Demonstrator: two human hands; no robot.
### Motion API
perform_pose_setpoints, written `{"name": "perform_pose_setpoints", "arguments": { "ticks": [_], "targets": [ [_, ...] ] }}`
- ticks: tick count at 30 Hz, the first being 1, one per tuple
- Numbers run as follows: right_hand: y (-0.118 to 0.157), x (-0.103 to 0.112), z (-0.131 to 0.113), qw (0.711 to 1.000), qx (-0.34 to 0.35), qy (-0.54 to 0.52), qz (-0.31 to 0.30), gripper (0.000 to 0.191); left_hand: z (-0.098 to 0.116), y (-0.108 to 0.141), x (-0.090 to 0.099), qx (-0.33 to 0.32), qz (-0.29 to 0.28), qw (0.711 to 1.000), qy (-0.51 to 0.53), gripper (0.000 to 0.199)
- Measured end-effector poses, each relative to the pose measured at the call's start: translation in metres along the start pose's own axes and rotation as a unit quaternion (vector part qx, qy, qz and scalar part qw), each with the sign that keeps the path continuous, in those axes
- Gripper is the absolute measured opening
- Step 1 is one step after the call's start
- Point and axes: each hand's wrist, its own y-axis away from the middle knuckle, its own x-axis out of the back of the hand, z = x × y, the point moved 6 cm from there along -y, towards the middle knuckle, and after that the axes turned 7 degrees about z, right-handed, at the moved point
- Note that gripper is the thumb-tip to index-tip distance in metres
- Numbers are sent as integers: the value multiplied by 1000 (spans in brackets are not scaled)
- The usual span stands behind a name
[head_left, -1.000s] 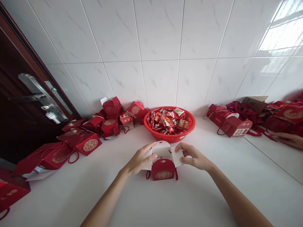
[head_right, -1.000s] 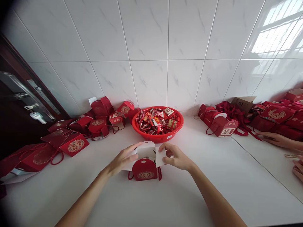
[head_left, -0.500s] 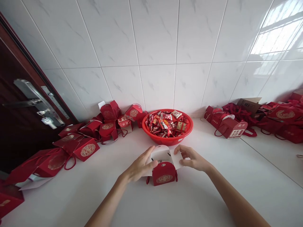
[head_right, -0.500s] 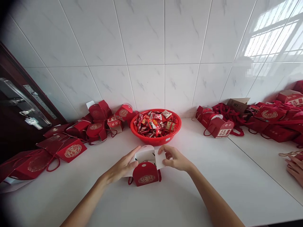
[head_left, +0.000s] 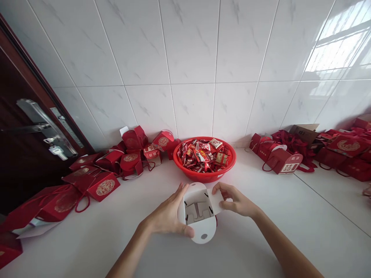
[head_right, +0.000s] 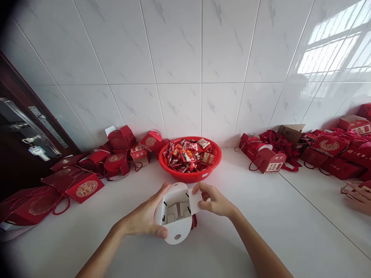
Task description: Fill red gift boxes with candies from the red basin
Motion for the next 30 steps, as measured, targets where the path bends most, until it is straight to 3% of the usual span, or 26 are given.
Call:
{"name": "perform_pose_setpoints", "arguments": {
  "ticks": [3, 8, 11, 16, 20, 22, 25, 30],
  "targets": [
    [1, 0, -1, 1000, 1, 2, -3, 29, 0, 0, -3, 27, -28, 999, -17, 135],
    [-1, 2, 3, 1000, 8, -22, 18, 26, 1, -5, -8, 5, 4, 999, 45, 123],
    [-3, 2, 13, 998, 5, -44, 53, 23, -6, -9, -10, -7, 57, 996, 74, 118],
    [-3, 5, 30, 992, 11, -22, 126, 36, -24, -5, -22, -1, 172, 976, 131, 119],
    [3, 13, 28, 975, 64, 48, 206, 49, -31, 7, -32, 26, 286, 925, 248, 115],
    [7, 17, 27, 963, 95, 91, 235, 45, -33, 13, -36, 42, 333, 900, 279, 114],
    [9, 19, 36, 958, 71, 122, 248, 35, -40, 16, -42, 69, 364, 873, 316, 110],
    [10, 22, 61, 956, 8, 151, 250, 37, -72, 13, -57, 108, 380, 816, 422, 102]
  ]
}}
